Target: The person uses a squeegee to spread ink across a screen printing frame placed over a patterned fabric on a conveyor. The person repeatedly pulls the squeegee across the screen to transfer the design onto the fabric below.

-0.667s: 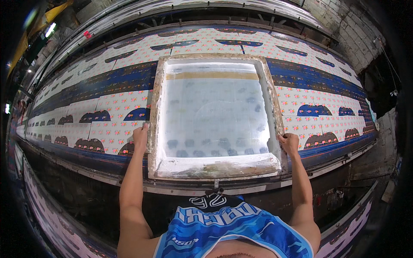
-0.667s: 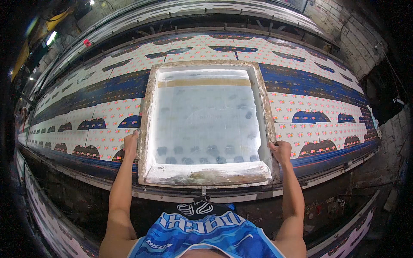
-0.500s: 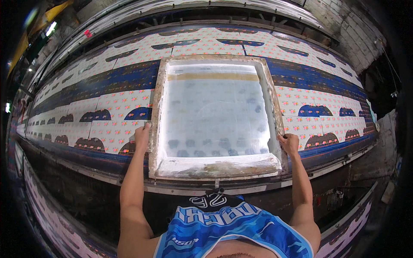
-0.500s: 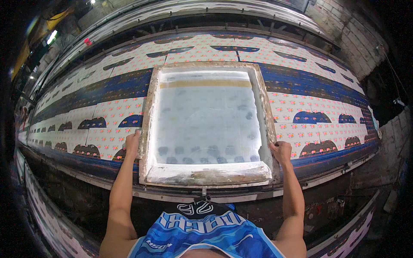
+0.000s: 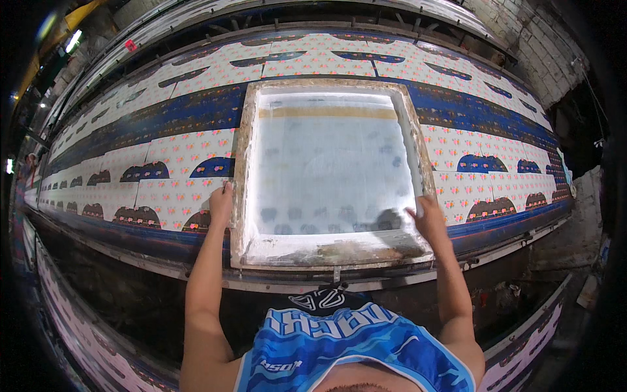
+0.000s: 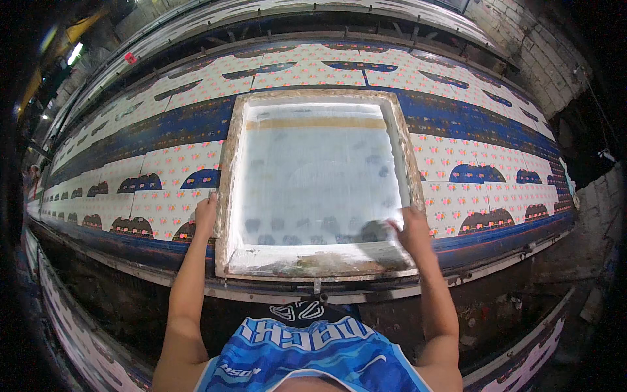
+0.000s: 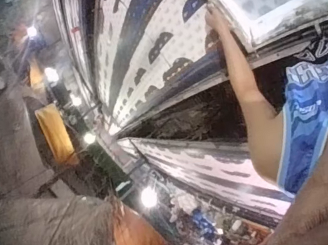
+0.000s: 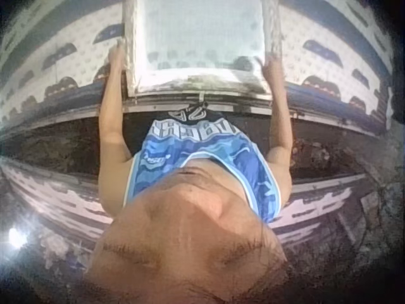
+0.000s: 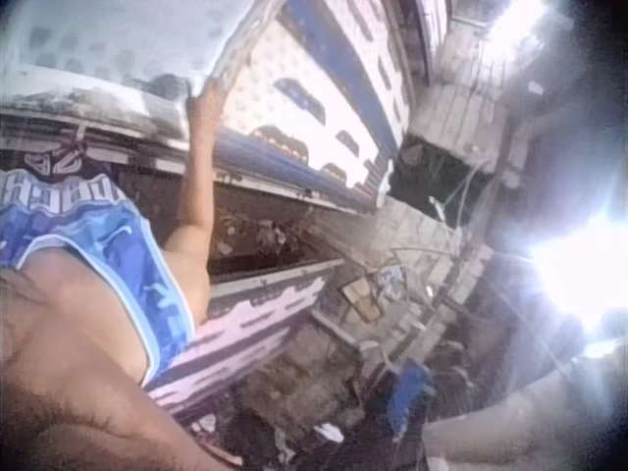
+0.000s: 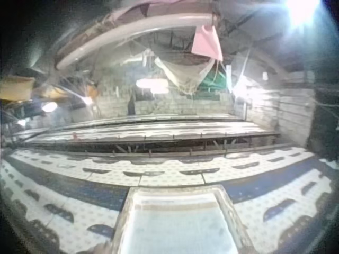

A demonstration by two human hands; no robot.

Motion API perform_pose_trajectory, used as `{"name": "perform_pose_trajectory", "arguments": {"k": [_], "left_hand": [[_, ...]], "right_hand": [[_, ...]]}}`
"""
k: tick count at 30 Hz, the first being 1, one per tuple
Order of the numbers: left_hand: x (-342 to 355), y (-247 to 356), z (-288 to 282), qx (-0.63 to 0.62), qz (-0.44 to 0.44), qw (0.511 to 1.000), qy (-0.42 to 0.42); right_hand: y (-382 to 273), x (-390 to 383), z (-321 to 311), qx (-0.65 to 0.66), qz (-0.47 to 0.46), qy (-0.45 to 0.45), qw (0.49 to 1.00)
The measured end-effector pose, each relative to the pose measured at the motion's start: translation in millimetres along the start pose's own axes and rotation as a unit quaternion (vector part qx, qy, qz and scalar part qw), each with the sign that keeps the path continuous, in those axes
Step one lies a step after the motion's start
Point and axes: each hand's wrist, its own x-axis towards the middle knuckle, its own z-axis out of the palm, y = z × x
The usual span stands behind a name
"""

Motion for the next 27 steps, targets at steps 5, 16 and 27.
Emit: {"name": "perform_pose_trajectory", "arguments": {"k": [5,16,27], "left_hand": [[7,-6,5,-0.031,0.013,0.999,-0.013],[7,-1,7,-0.009,0.002,1.000,-0.019],[2,6,0,-0.010,0.005,1.000,-0.011]], "right_hand": [[-110,-44,11,0.103,-0.280,-0.243,0.923],[-120,-35,51,-0.016,-0.199,-0.158,0.967],[-149,-16,36,-0.084,-0.115,-0.229,0.963]]}}
